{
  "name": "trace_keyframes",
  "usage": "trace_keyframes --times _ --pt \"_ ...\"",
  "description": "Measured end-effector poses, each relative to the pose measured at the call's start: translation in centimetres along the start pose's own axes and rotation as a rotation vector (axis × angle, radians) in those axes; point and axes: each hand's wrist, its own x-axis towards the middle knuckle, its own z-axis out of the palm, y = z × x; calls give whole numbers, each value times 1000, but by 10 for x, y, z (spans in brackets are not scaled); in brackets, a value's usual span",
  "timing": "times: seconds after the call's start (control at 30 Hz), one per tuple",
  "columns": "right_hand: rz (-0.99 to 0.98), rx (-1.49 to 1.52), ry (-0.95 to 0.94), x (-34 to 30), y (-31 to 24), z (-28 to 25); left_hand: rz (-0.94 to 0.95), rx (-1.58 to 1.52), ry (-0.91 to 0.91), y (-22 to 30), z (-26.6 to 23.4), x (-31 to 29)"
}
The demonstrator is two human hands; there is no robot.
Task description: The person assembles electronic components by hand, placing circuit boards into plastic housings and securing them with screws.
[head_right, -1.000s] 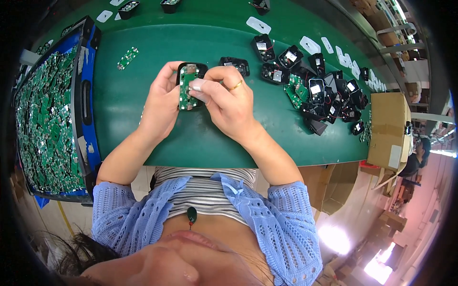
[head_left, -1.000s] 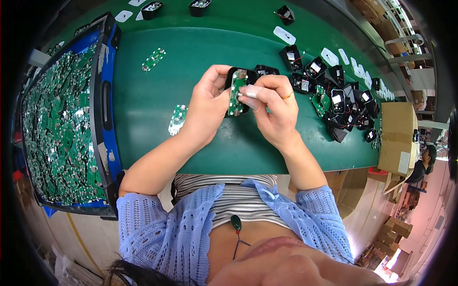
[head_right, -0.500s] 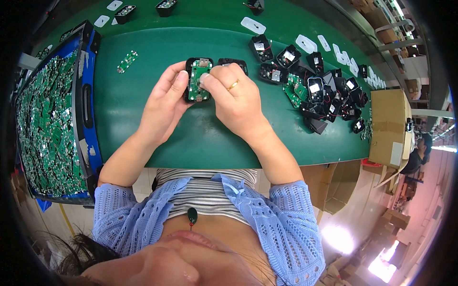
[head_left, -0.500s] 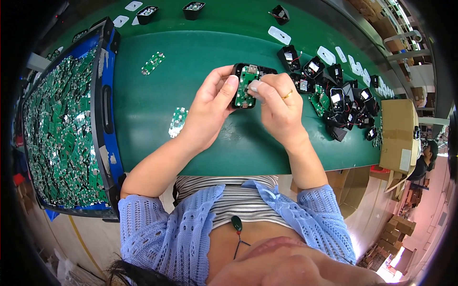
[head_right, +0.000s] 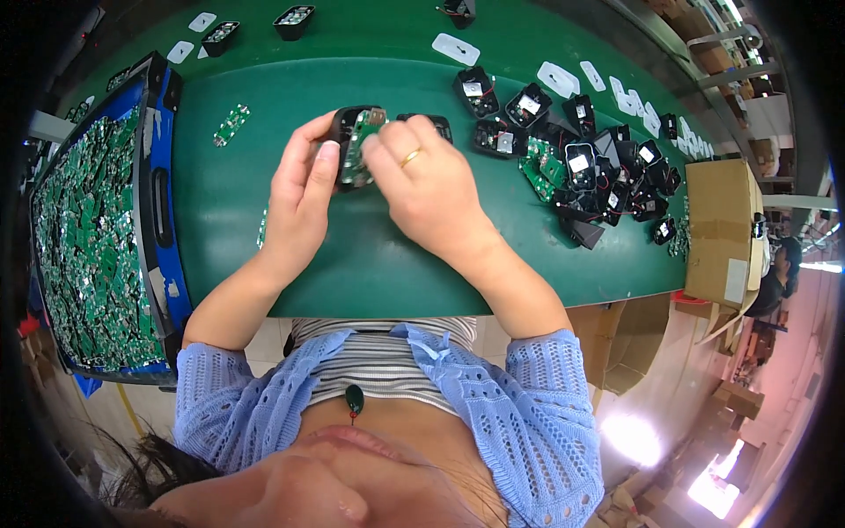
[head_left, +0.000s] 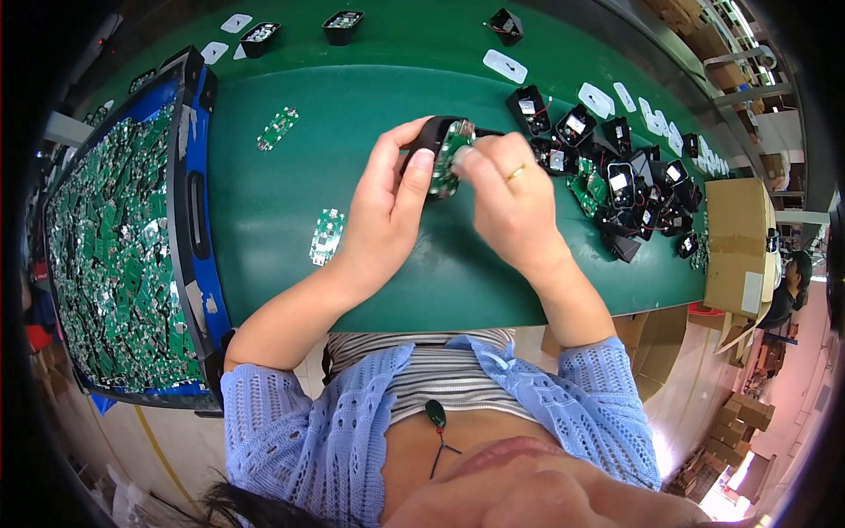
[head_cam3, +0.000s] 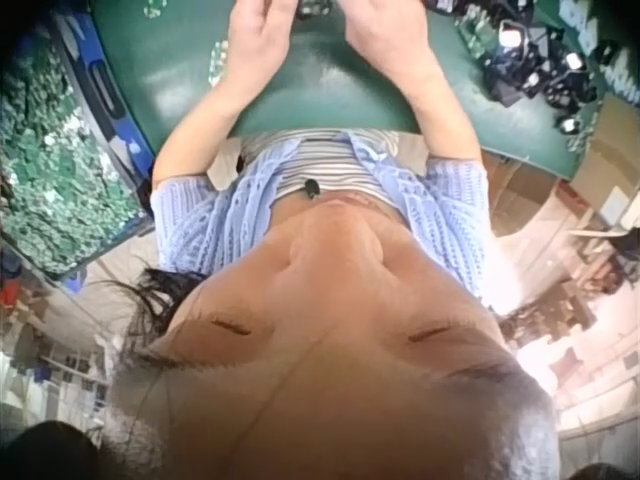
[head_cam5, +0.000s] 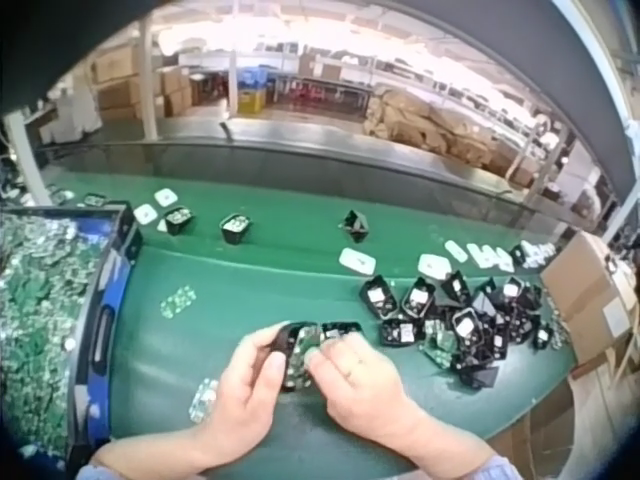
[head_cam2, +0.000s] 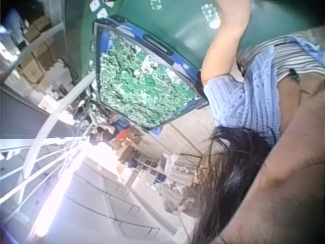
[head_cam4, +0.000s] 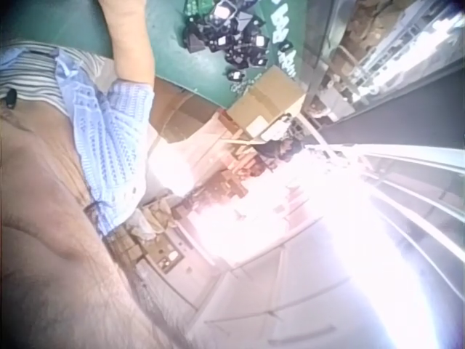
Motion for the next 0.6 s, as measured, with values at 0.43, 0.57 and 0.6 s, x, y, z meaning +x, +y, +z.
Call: trace_keyframes --times 0.43,0.57,0.6 --pt "-195 41 63 18 34 7 -168 -206 -65 2 -1 29" --pt "-147 106 -26 22 38 3 -176 -201 -76 2 -1 31" --pt "-146 102 -26 23 39 4 -151 -170 -86 1 -1 32"
